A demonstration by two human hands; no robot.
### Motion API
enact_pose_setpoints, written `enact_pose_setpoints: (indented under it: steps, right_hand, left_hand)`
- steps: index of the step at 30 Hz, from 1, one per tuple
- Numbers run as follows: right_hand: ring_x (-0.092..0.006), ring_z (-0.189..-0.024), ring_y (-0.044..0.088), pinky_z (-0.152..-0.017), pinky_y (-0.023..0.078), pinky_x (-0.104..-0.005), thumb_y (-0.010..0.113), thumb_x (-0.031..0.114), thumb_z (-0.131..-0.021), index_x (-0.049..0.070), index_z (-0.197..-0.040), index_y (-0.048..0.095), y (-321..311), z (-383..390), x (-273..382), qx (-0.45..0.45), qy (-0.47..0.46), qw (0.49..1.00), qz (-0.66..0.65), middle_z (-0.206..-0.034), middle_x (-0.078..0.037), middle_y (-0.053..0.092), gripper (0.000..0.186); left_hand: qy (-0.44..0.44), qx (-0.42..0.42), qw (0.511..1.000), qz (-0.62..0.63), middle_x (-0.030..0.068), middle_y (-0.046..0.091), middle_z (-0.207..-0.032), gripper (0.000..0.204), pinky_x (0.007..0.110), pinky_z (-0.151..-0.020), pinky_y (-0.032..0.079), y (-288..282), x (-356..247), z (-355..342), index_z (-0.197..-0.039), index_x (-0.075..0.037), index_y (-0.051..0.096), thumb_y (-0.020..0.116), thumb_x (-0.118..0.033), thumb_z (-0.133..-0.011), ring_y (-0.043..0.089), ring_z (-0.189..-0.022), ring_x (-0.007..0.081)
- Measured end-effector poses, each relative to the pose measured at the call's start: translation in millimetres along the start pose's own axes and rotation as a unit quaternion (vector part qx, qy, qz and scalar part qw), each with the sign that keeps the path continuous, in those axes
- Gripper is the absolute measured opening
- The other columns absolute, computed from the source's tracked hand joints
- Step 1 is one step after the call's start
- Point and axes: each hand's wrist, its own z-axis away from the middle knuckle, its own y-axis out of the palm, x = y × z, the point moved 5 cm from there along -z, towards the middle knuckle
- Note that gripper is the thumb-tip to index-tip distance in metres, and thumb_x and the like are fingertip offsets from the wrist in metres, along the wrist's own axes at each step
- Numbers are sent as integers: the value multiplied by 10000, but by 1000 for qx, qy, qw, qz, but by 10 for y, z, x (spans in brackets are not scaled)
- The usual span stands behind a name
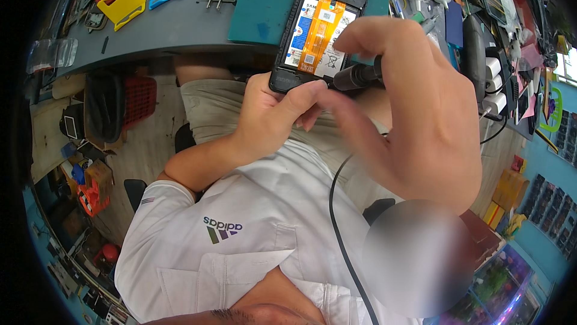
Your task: The person uses a screwdriver to remove screws from the back of a disassembled smartphone. They then pick up the phone's back cover, align it with the device, and press it into place to close the unit.
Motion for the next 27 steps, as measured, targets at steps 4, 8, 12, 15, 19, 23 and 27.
enact_pose_setpoints:
  steps: [4,8,12,15,19,23,27]
  right_hand:
    - [-149,-774,690,-693,543,-258,948,72,-756,-19,-1078,622,6,91,11,42,92,994,33,-920,-94,718,467]
    - [-161,-775,708,-688,554,-273,946,74,-762,-18,-1091,625,36,25,-55,21,5,1000,-3,-915,-99,712,469]
    - [-174,-778,718,-690,565,-285,946,78,-765,-14,-1116,618,-4,86,-27,51,84,995,6,-938,-110,719,489]
    - [-180,-779,721,-690,570,-293,946,86,-771,-16,-1128,614,26,107,-1,58,85,994,25,-948,-115,721,498]
    - [-192,-783,724,-698,575,-304,944,90,-778,-16,-1139,611,38,64,44,27,18,999,-8,-961,-124,726,502]
    - [-201,-795,729,-713,576,-309,938,77,-781,-19,-1154,606,22,89,47,53,59,996,43,-982,-128,729,508]
    - [-184,-794,717,-712,567,-293,943,78,-773,-19,-1153,614,35,38,50,14,12,1000,-24,-954,-113,723,512]
  left_hand:
    - [0,-3,1000,7,-22,626,-696,246,247,-548,420,28,-45,1,-938,-9,712,656,-208,-1072,534,-623,38]
    - [7,-11,1000,-6,-21,625,-692,257,247,-547,418,-12,-6,16,-930,-10,711,658,-218,-1072,534,-620,37]
    - [-10,-8,1000,-12,-21,629,-691,262,244,-544,413,9,-31,9,-918,-14,708,662,-222,-1071,536,-618,34]
    - [8,9,1000,-25,24,675,-771,262,254,-555,446,-19,1,22,-941,11,726,648,-206,-1065,594,-648,76]
    - [-5,3,1000,-17,11,662,-748,264,249,-550,437,-1,-21,13,-937,5,716,641,-208,-1074,575,-638,61]
    - [13,6,1000,-14,11,660,-744,261,246,-546,434,11,-32,15,-938,0,708,630,-206,-1079,571,-631,59]
    - [4,9,1000,-22,28,663,-753,251,250,-546,437,16,-39,11,-963,5,703,614,-199,-1079,576,-631,69]
